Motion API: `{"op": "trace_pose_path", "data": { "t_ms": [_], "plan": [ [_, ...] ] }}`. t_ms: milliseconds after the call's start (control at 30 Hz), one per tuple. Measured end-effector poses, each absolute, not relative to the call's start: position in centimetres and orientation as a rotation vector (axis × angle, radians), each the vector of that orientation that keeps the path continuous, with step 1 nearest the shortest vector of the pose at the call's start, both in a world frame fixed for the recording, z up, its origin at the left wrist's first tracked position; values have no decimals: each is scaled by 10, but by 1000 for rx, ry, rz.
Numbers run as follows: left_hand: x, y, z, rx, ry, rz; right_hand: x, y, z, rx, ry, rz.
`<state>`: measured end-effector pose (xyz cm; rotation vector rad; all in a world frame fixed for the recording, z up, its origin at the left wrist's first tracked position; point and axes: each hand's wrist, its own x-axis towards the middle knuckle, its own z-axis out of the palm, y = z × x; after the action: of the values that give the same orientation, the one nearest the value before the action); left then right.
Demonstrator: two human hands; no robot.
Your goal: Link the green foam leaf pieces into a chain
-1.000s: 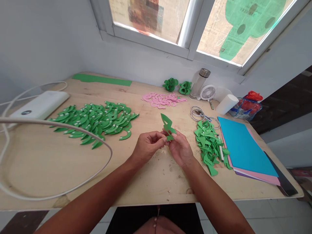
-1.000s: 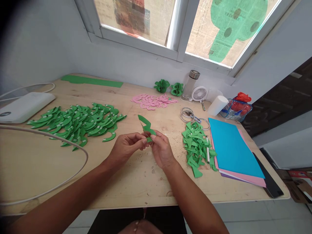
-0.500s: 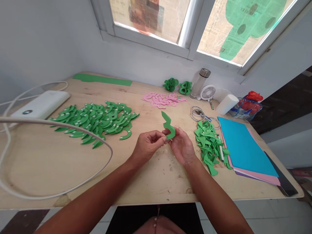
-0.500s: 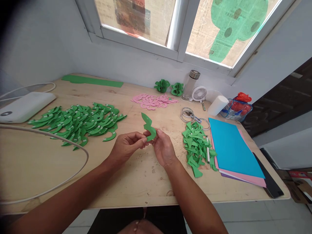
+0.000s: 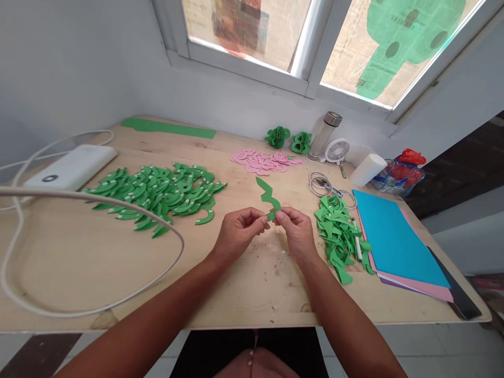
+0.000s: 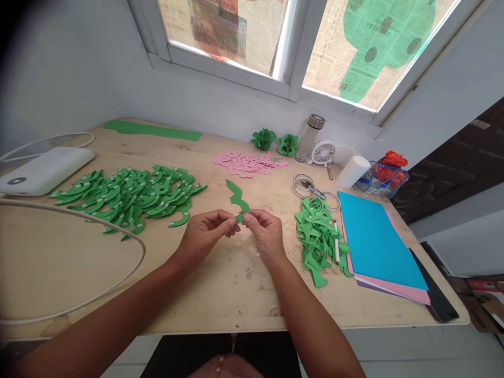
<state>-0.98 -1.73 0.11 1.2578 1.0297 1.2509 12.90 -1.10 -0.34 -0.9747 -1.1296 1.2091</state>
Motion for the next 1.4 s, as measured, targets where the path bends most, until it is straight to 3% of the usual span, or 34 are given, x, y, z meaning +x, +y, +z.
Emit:
{"op": "trace_pose_path", "data": {
  "t_ms": [1400],
  "plan": [
    [-10,-25,-2,1388,935,1369,123,-15,-3,-921,-945,1304]
  ]
}}
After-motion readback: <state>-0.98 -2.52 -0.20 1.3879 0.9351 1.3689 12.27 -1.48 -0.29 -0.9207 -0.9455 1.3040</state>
